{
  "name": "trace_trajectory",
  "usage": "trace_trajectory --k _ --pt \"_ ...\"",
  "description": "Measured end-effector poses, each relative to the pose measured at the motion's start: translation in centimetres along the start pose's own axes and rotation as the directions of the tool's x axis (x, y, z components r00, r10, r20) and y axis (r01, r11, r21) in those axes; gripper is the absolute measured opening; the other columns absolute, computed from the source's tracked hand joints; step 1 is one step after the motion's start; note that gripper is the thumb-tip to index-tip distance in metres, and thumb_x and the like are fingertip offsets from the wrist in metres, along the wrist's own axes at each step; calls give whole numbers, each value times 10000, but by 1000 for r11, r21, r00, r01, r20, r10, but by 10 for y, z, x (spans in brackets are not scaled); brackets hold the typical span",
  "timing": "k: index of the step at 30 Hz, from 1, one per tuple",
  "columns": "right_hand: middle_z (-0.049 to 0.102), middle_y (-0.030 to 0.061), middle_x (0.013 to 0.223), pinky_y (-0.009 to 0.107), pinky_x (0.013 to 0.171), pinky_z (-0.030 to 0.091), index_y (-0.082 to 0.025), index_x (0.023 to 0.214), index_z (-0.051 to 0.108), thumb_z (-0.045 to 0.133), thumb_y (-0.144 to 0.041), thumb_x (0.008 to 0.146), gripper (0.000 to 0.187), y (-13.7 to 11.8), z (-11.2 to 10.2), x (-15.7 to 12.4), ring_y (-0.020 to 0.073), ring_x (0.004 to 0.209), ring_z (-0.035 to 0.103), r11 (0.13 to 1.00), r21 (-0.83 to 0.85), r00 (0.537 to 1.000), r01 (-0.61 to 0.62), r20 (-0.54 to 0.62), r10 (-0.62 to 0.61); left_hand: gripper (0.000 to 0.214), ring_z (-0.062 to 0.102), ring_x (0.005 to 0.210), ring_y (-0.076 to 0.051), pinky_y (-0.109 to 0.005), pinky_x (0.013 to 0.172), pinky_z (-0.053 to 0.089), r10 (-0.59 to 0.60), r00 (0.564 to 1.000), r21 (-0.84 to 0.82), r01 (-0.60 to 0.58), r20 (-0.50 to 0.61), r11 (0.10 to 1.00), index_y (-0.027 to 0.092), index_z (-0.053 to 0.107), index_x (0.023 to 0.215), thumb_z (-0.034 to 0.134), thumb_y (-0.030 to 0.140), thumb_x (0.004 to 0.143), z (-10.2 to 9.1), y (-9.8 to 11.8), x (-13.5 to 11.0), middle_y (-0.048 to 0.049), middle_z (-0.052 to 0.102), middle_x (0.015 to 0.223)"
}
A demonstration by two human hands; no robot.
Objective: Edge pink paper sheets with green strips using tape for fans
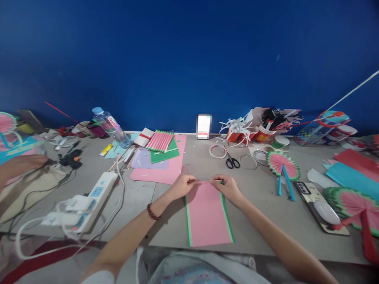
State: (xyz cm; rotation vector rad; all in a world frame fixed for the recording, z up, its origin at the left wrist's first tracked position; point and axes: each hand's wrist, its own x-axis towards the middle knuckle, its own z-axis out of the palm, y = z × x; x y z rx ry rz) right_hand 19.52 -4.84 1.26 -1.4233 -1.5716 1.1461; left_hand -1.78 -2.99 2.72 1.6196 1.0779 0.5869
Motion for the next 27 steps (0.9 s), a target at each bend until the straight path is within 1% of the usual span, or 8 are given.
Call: trace_trajectory --k 5,7,9,11,14,19,24,27 --pt "665 22 698 243 597 411 -161 720 693 640 -427 713 271 1 1 2 152 665 570 996 70 997 -60 -49 63 369 534 622 -127 -219 584 390 14 999 65 -11 -49 998 120 672 713 542 447 825 2 -3 3 -8 638 643" --pt "686 30 733 254 620 431 -163 748 713 647 -452 706 299 2 1 3 163 689 585 990 107 995 -92 -39 97 387 515 602 -121 -217 568 378 12 999 58 -9 -47 998 119 663 686 539 459 823 2 -5 3 1 610 608" --pt "708 39 795 266 643 454 -170 817 731 645 -479 707 339 4 -1 5 175 725 603 977 168 991 -128 -3 131 377 548 651 -140 -228 611 409 -9 999 11 10 -43 1000 122 683 725 555 466 809 0 -6 4 -14 646 664" --pt "720 44 849 276 657 474 -178 904 734 646 -492 708 380 7 -5 8 183 754 617 960 227 987 -161 28 159 355 595 773 -176 -253 703 446 -38 999 -53 36 -37 998 130 708 847 582 457 792 -6 -5 5 -47 699 815" --pt "723 48 893 288 679 491 -182 975 726 653 -481 710 406 11 -12 10 194 799 628 952 257 985 -169 9 172 379 605 918 -203 -282 805 455 -69 997 -115 66 -20 991 135 689 1023 614 417 781 -16 -5 6 -83 701 1002" --pt "720 53 918 304 703 501 -182 1002 719 647 -473 723 409 16 -18 14 201 829 631 958 244 986 -153 -23 163 384 613 761 -158 -274 718 475 -138 990 -243 139 22 960 120 671 1064 625 385 791 -25 -11 8 -77 711 876" --pt "716 55 872 295 697 495 -168 1098 674 617 -474 761 458 21 -21 16 178 776 633 950 289 992 -120 59 108 412 615 744 -156 -274 707 477 -115 993 -306 114 16 945 105 669 1070 613 413 802 -23 -17 10 -76 704 841" --pt "711 44 840 282 665 489 -167 1174 626 563 -465 811 474 22 -25 16 164 732 628 972 223 993 -81 105 59 413 620 780 -166 -273 705 482 -100 995 -262 101 16 960 111 661 1087 581 418 824 -24 -17 10 -79 706 884"
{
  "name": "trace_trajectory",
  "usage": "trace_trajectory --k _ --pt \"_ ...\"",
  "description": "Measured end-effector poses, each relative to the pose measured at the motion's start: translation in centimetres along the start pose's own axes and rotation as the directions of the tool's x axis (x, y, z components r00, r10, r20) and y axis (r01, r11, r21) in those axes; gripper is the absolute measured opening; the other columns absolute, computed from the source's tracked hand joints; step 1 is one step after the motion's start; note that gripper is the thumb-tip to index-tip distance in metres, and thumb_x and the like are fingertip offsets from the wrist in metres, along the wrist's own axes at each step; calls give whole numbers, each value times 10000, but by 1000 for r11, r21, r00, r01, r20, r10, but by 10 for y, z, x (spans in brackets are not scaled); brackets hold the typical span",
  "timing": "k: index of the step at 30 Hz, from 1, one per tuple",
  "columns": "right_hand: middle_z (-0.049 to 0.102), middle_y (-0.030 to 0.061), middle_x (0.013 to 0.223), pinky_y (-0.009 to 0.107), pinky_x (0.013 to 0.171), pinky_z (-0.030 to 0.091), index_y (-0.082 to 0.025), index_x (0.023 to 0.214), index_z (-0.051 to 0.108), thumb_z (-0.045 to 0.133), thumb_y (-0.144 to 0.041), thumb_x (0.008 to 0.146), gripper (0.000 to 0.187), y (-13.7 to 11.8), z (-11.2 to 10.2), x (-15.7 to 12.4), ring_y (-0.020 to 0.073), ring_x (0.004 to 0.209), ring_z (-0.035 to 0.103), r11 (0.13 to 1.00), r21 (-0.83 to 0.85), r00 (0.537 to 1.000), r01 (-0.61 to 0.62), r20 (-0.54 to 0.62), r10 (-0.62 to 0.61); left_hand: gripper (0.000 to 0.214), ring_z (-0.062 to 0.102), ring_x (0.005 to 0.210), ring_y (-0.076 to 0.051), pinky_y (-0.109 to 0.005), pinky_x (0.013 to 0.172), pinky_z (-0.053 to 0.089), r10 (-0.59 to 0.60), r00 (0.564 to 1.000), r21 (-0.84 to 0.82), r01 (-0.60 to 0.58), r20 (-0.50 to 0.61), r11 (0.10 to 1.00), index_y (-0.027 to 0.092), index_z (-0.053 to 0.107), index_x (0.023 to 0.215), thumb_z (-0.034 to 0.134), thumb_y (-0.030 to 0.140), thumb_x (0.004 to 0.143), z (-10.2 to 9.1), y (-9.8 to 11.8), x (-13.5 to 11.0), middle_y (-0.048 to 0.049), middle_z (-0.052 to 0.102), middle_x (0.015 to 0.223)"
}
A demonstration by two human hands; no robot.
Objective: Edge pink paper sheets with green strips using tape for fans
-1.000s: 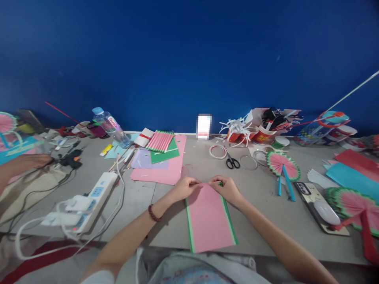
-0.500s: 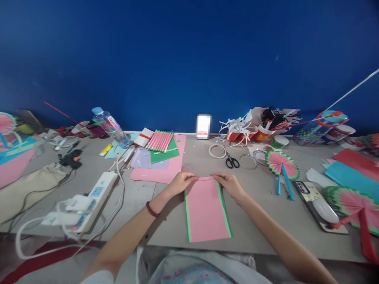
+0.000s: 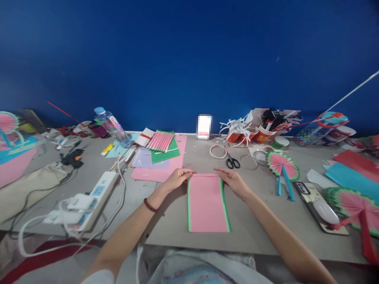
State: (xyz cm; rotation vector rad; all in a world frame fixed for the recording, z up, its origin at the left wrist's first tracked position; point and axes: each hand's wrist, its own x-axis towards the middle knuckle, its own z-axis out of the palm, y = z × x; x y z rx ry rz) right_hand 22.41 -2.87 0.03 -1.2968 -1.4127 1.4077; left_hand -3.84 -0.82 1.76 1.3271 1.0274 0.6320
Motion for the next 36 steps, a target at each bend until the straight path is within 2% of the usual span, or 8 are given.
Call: trace_trajectory --k 5,8,10,14,18,21,27,36 --pt "720 44 829 292 692 481 -189 917 722 550 -393 830 281 -10 -7 -1 183 747 629 880 -449 983 154 -24 -184 303 635 835 -173 -261 734 486 125 992 296 -127 27 947 156 688 1024 543 366 860 -2 3 -2 -69 709 978" --pt "728 53 837 314 721 496 -212 849 730 536 -335 849 230 -19 -6 -3 198 775 650 758 -590 932 280 -25 -363 239 642 871 -180 -276 776 487 354 935 595 -274 -19 756 190 701 971 510 306 887 -1 5 -6 -55 714 953" --pt "731 58 870 327 745 514 -228 874 728 507 -306 875 234 -23 -2 -8 199 804 663 676 -646 842 355 -93 -531 231 641 901 -184 -293 793 490 577 814 759 -337 -61 557 200 692 982 485 265 903 0 9 -11 -59 714 955" --pt "726 56 968 360 853 532 -253 953 724 519 -246 878 218 -27 4 -23 205 908 672 459 -743 574 488 -123 -810 243 663 888 -171 -292 762 508 894 447 896 -398 2 197 198 640 1100 490 219 910 1 18 -23 -93 700 1034" --pt "715 53 1012 389 903 537 -258 1036 704 513 -230 880 248 -22 1 -28 226 992 657 342 -784 510 518 -38 -859 227 652 952 -183 -318 803 505 940 323 905 -425 115 35 189 619 1103 504 206 908 -2 21 -28 -110 670 1116" --pt "689 73 1087 405 964 503 -222 1093 676 467 -207 905 281 -12 -2 -19 219 1058 626 340 -784 574 519 25 -819 169 641 873 -167 -300 747 484 903 403 944 -329 150 -10 192 639 1005 508 171 901 -3 13 -19 -81 680 1064" --pt "693 95 1050 380 876 522 -181 996 687 414 -141 892 295 7 4 1 209 980 628 291 -845 757 449 186 -626 191 558 833 -184 -303 715 446 577 783 958 -288 233 3 165 632 894 443 143 914 3 -5 -2 -61 624 849" --pt "650 113 1033 354 826 447 -154 1049 628 464 -90 835 277 0 24 -13 237 973 560 161 -939 848 304 190 -494 354 502 1005 -255 -401 836 428 450 886 993 -110 114 -35 128 507 1214 440 86 869 38 -8 -21 -112 555 998"
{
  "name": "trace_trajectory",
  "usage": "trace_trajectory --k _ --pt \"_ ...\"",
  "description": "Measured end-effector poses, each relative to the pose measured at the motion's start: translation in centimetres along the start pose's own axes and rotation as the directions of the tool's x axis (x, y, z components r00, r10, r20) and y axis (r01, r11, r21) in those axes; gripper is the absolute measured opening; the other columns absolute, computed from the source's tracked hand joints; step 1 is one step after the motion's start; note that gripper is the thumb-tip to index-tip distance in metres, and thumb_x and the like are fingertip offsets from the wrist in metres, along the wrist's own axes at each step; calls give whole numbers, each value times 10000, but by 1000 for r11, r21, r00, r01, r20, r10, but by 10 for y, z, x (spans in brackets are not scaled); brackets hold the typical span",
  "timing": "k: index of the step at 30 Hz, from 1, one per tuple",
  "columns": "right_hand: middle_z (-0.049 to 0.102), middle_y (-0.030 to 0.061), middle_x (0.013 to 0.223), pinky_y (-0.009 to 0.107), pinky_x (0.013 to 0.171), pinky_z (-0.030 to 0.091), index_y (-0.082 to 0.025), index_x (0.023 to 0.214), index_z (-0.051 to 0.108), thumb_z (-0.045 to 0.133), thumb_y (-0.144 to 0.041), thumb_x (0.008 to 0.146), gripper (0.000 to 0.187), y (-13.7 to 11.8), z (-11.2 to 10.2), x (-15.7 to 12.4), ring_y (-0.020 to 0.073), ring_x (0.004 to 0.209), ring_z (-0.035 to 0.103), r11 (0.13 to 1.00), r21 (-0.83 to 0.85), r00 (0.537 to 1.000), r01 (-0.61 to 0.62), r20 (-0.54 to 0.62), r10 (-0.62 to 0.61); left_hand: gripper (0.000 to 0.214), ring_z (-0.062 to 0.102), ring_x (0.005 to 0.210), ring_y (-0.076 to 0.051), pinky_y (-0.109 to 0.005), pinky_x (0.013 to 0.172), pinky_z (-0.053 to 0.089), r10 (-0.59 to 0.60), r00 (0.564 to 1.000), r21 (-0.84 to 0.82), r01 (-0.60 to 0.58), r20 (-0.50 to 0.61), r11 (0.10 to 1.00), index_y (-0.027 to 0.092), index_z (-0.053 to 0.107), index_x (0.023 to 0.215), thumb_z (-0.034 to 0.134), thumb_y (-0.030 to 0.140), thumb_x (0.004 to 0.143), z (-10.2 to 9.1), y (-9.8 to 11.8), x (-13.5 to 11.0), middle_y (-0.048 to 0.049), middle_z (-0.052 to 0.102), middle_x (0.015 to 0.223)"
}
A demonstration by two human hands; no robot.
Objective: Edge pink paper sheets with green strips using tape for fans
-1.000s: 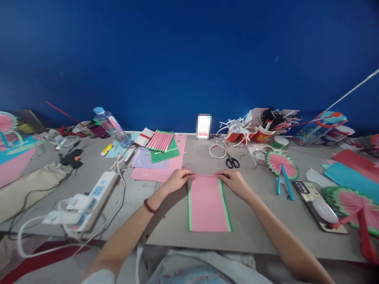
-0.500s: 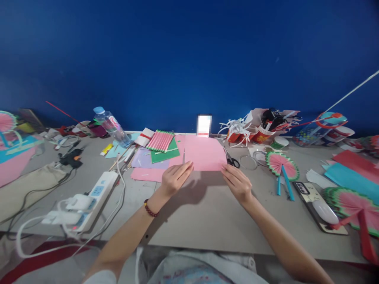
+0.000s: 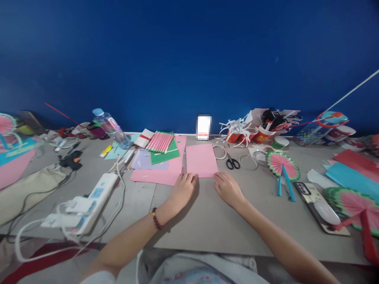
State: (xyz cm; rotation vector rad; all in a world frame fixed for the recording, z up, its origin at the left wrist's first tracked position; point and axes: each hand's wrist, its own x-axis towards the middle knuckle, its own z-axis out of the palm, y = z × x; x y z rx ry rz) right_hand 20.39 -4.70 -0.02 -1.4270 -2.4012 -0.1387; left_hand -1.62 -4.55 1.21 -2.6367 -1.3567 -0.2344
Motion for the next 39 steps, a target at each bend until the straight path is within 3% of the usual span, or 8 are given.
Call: trace_trajectory --k 4,8,12,16,22,31,39 --pt "646 108 1026 357 781 419 -175 1110 606 466 -73 838 321 -5 -4 -1 239 909 566 992 -114 997 54 69 -46 268 498 987 -247 -380 818 439 10 1000 -19 -10 1 1000 127 540 1141 442 124 891 6 4 0 -110 541 1050" --pt "650 115 1019 356 764 410 -163 1103 616 491 -60 836 311 -4 -5 -2 242 889 573 986 -151 994 73 88 -60 210 512 918 -216 -351 771 450 12 1000 -111 -13 -10 994 137 563 1067 432 115 904 11 -6 5 -88 549 993" --pt "666 83 937 328 758 430 -192 994 655 480 -95 872 234 6 -1 1 218 858 587 1000 21 998 1 56 -2 153 520 885 -197 -329 777 433 65 997 -187 -73 -49 980 164 598 973 463 136 906 12 -22 9 -56 566 901" --pt "663 67 898 314 781 449 -177 920 658 483 -177 906 175 19 3 5 196 834 590 958 280 998 -58 25 54 165 515 831 -199 -344 781 408 149 985 -112 -159 -89 981 157 617 894 453 140 910 12 -29 13 -58 571 831" --pt "666 76 906 339 795 458 -177 929 653 501 -235 910 163 32 10 9 208 864 585 926 376 1000 2 -26 8 175 512 777 -190 -332 738 395 216 969 -51 -223 -123 973 149 597 830 444 86 890 15 -32 16 -57 570 794" --pt "685 76 890 354 780 473 -197 929 642 458 -220 923 185 38 10 13 213 841 592 924 370 994 91 -89 -63 110 534 798 -184 -313 707 398 71 981 -281 -120 -180 952 174 593 821 492 164 861 18 -34 21 -39 604 803" --pt "680 64 861 317 732 488 -201 908 644 494 -281 904 170 44 18 17 195 822 612 853 520 994 -48 -62 93 192 569 843 -167 -304 778 428 -2 983 -534 -98 -183 840 188 625 896 442 233 932 16 -43 19 -42 656 870"
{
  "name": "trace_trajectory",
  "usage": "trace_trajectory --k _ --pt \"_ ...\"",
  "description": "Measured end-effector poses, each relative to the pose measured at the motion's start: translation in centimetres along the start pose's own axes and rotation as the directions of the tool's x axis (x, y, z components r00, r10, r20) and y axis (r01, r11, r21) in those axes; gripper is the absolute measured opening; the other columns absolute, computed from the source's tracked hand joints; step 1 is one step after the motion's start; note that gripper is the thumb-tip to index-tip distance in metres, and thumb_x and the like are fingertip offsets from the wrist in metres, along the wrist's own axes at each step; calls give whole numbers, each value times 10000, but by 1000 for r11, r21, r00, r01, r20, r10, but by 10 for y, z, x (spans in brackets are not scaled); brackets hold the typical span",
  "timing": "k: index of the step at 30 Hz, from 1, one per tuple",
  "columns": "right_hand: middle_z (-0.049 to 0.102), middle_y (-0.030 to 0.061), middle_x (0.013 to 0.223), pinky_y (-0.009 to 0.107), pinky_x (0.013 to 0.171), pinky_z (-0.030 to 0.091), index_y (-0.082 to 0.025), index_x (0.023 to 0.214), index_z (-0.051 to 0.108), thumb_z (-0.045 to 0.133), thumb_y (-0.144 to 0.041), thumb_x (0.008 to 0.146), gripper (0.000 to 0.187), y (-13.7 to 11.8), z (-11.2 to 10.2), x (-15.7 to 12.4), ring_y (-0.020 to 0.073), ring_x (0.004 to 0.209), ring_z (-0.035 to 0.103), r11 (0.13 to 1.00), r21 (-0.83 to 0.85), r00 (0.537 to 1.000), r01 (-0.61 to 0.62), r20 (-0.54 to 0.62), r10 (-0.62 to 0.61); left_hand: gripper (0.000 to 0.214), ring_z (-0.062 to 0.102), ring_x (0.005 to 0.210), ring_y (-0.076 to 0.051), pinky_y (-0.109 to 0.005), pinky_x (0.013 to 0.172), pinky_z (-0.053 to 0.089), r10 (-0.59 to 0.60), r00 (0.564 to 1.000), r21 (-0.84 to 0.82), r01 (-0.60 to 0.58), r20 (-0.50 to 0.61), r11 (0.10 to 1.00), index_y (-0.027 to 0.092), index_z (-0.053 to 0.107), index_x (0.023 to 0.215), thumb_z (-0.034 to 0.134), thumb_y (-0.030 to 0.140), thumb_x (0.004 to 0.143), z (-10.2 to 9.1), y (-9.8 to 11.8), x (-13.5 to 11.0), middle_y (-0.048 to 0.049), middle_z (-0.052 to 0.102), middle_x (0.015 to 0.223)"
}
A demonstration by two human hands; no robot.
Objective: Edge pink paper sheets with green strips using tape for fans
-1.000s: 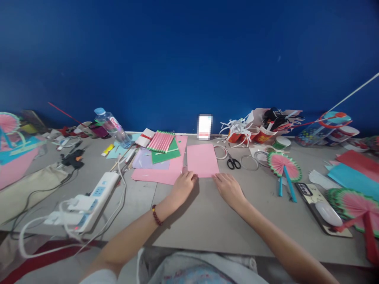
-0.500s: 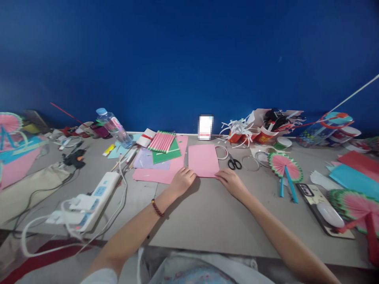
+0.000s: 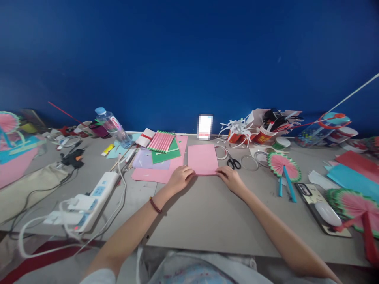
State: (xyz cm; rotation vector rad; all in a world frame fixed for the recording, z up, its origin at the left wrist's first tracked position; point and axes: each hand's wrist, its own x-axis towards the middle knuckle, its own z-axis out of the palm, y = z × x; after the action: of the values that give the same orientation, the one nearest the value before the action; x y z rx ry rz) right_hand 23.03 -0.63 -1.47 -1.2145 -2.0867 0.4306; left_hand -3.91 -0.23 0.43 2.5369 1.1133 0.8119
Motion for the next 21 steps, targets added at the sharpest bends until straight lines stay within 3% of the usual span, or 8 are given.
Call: trace_trajectory --k 6,12,16,21 --pt "671 31 742 265 598 453 -198 796 656 548 -339 851 186 3 -3 5 165 676 598 987 76 990 -144 10 144 159 597 838 -153 -289 793 453 -99 995 -209 103 29 973 201 661 869 508 226 904 -2 -8 3 -28 668 877" --pt "661 26 706 261 603 442 -200 741 654 552 -343 835 199 5 1 8 158 651 584 986 66 987 -155 -40 158 146 613 801 -139 -264 761 482 -186 982 -319 177 2 931 184 683 816 547 182 869 -1 -8 4 -32 648 846" --pt "665 32 722 269 630 450 -201 756 645 533 -320 849 189 6 3 7 163 663 586 992 44 990 -121 -68 124 180 610 817 -139 -268 774 482 -172 985 -277 165 0 947 186 689 834 517 160 881 0 -9 4 -34 644 865" --pt "675 51 787 279 659 463 -198 822 639 497 -277 874 170 7 3 5 179 731 606 998 14 995 -69 -66 70 190 565 878 -161 -290 775 469 -72 997 -87 69 -28 994 197 687 912 497 208 905 1 -10 1 -47 614 908"
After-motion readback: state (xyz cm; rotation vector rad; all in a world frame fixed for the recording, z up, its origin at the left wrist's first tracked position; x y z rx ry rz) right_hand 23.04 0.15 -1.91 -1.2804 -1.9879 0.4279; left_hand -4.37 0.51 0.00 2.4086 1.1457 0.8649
